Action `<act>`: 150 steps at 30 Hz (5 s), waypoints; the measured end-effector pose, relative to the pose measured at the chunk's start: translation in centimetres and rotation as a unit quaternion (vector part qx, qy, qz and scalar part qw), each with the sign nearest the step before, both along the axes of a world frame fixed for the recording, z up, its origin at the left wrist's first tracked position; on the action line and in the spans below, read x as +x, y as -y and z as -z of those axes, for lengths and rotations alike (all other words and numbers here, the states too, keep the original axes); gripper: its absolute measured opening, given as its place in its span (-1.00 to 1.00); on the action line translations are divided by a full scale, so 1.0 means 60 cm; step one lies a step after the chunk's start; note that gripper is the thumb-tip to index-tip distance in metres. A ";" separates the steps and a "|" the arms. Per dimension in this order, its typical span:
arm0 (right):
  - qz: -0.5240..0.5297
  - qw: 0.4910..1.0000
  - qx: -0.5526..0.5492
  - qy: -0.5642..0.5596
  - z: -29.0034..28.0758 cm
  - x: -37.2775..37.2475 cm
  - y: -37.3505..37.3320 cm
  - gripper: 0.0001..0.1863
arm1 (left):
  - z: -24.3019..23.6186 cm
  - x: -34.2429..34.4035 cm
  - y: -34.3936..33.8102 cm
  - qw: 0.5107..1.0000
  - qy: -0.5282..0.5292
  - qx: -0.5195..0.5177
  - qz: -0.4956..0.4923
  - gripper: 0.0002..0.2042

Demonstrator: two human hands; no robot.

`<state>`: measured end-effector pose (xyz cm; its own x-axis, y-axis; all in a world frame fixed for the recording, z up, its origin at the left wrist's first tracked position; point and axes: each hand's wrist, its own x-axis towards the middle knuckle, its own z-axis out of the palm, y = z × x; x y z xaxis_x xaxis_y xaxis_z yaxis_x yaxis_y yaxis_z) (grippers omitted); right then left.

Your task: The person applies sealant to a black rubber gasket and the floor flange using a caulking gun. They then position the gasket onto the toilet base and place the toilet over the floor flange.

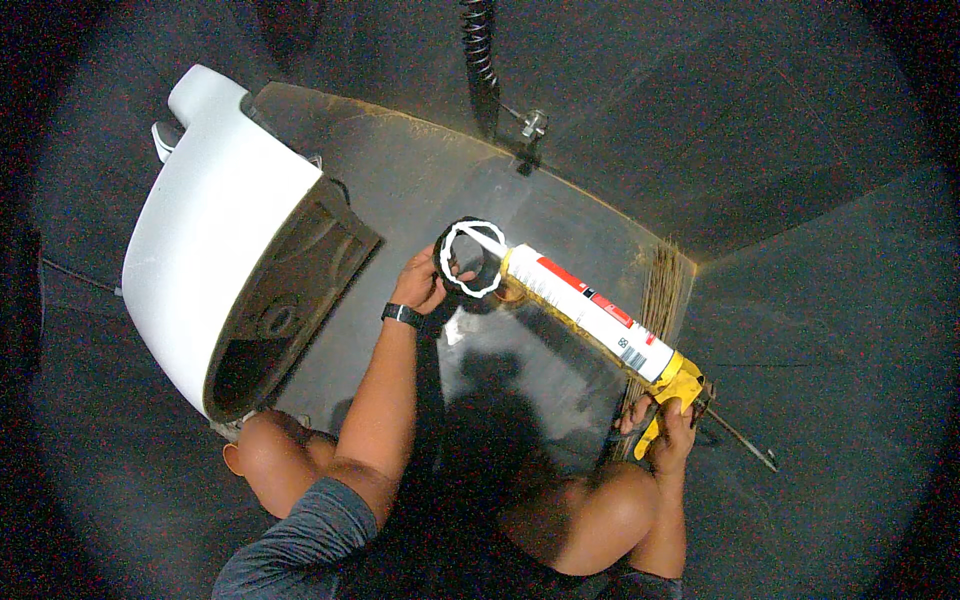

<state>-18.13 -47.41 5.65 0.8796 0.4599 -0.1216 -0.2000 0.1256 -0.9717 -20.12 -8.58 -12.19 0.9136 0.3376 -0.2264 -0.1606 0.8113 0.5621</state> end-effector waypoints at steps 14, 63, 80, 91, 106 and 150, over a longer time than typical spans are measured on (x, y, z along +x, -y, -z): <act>0.018 0.999 -0.030 0.022 0.003 0.006 -0.005 -0.52 | 0.001 0.005 -0.005 0.999 0.030 -0.006 0.020 -0.81; 0.087 0.989 -0.113 0.024 -0.007 0.037 0.009 -0.65 | -0.027 0.025 -0.044 0.989 -0.060 0.122 0.059 -0.80; -0.031 0.864 -0.470 0.178 -0.225 0.068 -0.102 -0.51 | -0.162 0.022 -0.105 0.988 0.032 -0.083 -0.127 -0.90; -0.151 0.802 -0.525 0.243 -0.313 0.092 -0.141 -0.28 | -0.227 0.010 -0.060 0.985 0.031 -0.123 -0.116 -0.90; -0.300 0.720 -0.503 0.372 -0.361 0.145 -0.173 -0.23 | -0.240 0.024 -0.052 0.979 0.052 -0.133 -0.146 -0.89; -0.100 0.829 -0.512 0.200 -0.260 0.151 -0.099 -0.41 | -0.202 0.042 -0.027 0.985 0.041 -0.106 -0.128 -0.91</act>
